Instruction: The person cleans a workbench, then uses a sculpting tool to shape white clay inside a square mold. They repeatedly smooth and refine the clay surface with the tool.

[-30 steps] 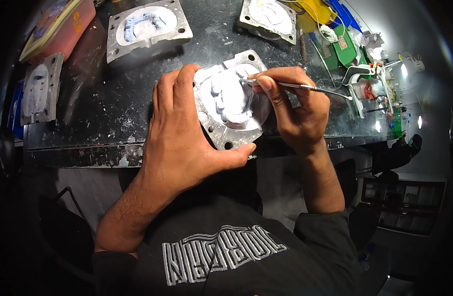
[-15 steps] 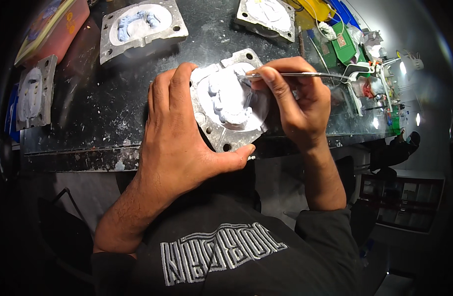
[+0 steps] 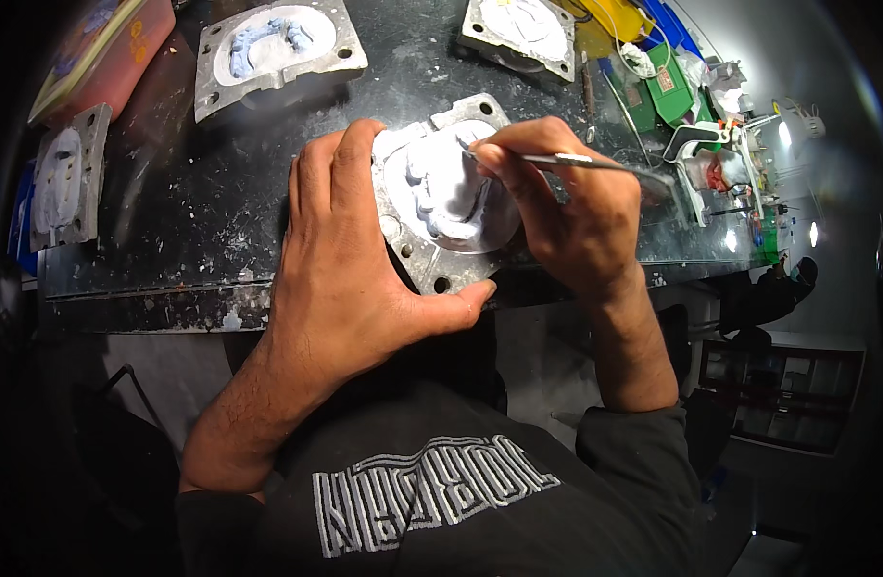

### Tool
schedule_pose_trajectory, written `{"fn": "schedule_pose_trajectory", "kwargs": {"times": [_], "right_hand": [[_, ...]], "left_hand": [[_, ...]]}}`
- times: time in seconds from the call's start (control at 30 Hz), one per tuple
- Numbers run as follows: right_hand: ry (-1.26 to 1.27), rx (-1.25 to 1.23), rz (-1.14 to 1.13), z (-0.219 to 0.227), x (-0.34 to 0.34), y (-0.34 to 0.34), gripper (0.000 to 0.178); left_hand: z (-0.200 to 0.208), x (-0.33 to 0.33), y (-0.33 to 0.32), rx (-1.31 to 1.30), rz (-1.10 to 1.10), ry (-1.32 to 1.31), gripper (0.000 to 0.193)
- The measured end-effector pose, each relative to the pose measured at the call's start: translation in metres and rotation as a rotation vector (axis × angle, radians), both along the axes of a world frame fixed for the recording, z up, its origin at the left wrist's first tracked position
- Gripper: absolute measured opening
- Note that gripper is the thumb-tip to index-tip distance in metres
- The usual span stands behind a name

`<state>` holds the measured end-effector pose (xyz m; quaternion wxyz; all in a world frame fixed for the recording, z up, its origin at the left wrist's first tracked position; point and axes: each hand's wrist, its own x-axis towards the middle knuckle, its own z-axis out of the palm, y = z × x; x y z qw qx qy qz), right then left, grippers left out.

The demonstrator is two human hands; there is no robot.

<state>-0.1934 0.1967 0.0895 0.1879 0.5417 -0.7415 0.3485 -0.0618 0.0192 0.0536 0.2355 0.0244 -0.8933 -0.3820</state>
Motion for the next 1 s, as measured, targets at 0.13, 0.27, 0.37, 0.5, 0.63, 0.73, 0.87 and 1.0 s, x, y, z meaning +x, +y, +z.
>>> {"fn": "schedule_pose_trajectory", "kwargs": {"times": [0.13,0.27,0.37,0.5,0.63,0.73,0.87,1.0], "right_hand": [[-0.031,0.151,-0.031,0.011,0.0,-0.001,0.008],[-0.012,0.165,-0.031,0.011,-0.001,-0.002,0.01],[0.036,0.186,-0.044,0.013,0.001,-0.005,0.01],[-0.289,0.013,-0.099,0.006,0.003,0.001,0.008],[-0.409,-0.161,-0.089,-0.006,0.005,0.001,0.009],[-0.401,-0.157,-0.098,-0.007,0.005,0.002,0.01],[-0.323,-0.073,-0.111,-0.005,0.003,0.005,0.011],[-0.305,-0.027,-0.115,0.0,0.005,0.005,0.01]], "left_hand": [[0.002,0.0,0.0,0.01,0.007,-0.033,0.119],[0.002,0.0,0.0,0.008,0.01,-0.027,0.118],[0.003,-0.002,-0.001,-0.002,-0.017,-0.03,0.12],[0.0,-0.001,0.0,0.024,0.021,-0.023,0.119],[-0.001,-0.001,0.001,0.036,0.007,-0.015,0.12],[0.0,0.0,-0.001,-0.011,-0.024,-0.033,0.124],[0.0,0.0,-0.002,-0.019,-0.021,-0.029,0.125],[0.0,0.0,0.0,0.011,0.001,-0.029,0.121]]}}
